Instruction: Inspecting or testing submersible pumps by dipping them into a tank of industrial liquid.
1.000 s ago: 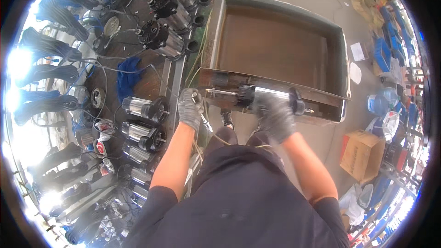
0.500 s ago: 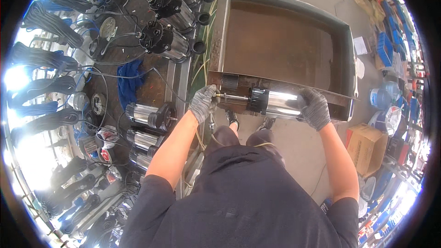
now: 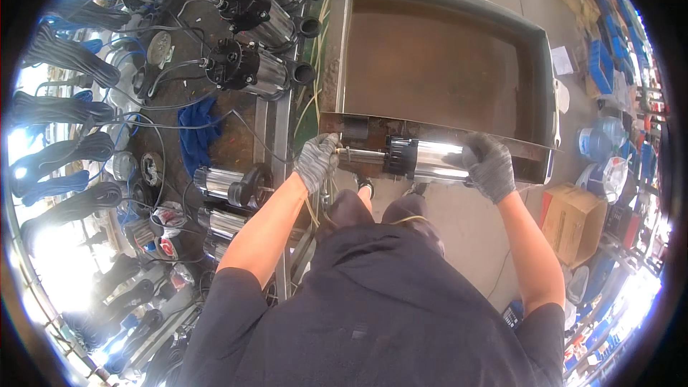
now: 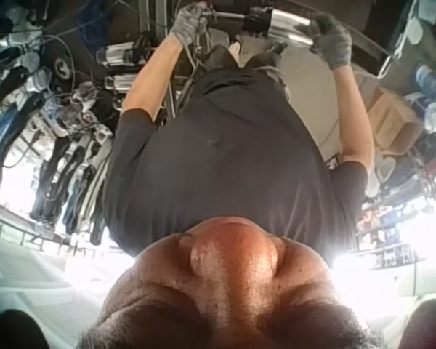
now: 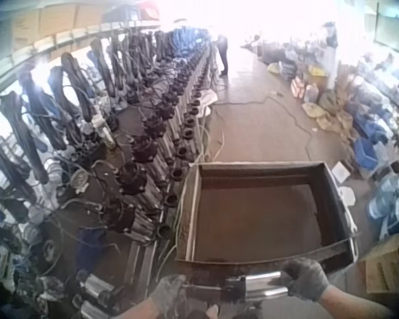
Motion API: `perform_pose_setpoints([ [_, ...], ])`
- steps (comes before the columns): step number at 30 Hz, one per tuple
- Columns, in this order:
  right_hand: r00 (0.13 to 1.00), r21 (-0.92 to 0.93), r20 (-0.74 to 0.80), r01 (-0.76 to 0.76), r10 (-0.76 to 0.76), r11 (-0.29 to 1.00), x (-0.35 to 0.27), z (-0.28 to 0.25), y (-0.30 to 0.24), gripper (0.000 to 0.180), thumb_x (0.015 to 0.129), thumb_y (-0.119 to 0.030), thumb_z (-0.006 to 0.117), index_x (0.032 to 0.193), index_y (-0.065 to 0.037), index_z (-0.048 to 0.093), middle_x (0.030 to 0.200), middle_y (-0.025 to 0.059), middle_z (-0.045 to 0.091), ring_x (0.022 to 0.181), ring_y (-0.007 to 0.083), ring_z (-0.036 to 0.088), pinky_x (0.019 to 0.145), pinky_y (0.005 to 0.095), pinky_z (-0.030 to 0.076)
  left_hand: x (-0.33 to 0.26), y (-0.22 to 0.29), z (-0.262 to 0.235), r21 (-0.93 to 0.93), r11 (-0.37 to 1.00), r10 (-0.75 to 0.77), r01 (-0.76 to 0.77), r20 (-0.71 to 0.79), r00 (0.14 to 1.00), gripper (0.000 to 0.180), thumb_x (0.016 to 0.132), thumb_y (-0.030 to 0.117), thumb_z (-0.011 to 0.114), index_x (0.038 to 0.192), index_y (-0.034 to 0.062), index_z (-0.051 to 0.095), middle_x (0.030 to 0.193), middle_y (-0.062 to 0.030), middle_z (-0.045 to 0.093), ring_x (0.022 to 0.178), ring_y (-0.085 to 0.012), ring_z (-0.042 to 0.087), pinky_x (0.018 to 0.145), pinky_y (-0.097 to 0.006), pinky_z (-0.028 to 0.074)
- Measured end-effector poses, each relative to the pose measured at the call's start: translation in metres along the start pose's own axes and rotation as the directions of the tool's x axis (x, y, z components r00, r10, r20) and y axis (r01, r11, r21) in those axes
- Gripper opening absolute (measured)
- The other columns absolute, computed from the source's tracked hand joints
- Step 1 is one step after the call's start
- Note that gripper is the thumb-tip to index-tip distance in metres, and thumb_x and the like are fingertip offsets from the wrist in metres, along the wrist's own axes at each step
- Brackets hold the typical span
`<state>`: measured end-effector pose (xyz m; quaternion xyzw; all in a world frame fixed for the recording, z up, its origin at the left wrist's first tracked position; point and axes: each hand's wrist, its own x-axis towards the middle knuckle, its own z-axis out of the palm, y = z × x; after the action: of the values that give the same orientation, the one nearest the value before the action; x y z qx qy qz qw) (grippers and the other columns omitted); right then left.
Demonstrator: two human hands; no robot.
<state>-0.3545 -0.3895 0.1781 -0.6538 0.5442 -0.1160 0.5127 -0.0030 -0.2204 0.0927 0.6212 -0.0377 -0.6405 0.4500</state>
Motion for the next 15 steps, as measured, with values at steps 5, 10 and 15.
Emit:
perform_pose_setpoints([
  [5,0.978,-0.166,0.047,0.206,-0.201,0.964,0.008,0.0,0.017,0.019,0.101,-0.011,0.063,0.113,0.003,0.063,0.098,0.01,0.074,0.092,0.0219,0.078,0.052,0.0251,0.058,-0.003,0.002,0.004,0.0,1.0,0.026,-0.026,-0.015,1.0,0.026,0.105,0.038,0.063,0.091,0.016,0.06,0.056,0.0062,0.046,0.043,-0.007,0.041,0.038,-0.026,0.03],
  [10,0.964,-0.285,0.038,0.262,-0.262,0.922,0.008,-0.001,0.019,0.018,0.097,-0.009,0.065,0.111,0.002,0.065,0.091,0.0087,0.075,0.074,0.0124,0.074,0.049,0.0241,0.054,-0.002,-0.001,0.002,0.009,0.999,0.046,-0.046,0.013,0.999,0.026,0.105,0.038,0.062,0.092,0.0161,0.06,0.056,0.0063,0.046,0.043,-0.0075,0.04,0.039,-0.026,0.03],
  [15,0.972,-0.2,0.017,0.234,-0.236,0.951,0.001,0.003,0.004,0.023,0.094,-0.017,0.073,0.11,0.0,0.068,0.088,0.0085,0.075,0.069,0.0125,0.072,0.053,0.0275,0.056,-0.006,-0.005,0.002,-0.042,0.999,0.028,-0.032,-0.096,0.995,0.028,0.103,0.04,0.064,0.091,0.0153,0.06,0.059,0.0053,0.048,0.043,-0.0077,0.041,0.039,-0.026,0.03],
])
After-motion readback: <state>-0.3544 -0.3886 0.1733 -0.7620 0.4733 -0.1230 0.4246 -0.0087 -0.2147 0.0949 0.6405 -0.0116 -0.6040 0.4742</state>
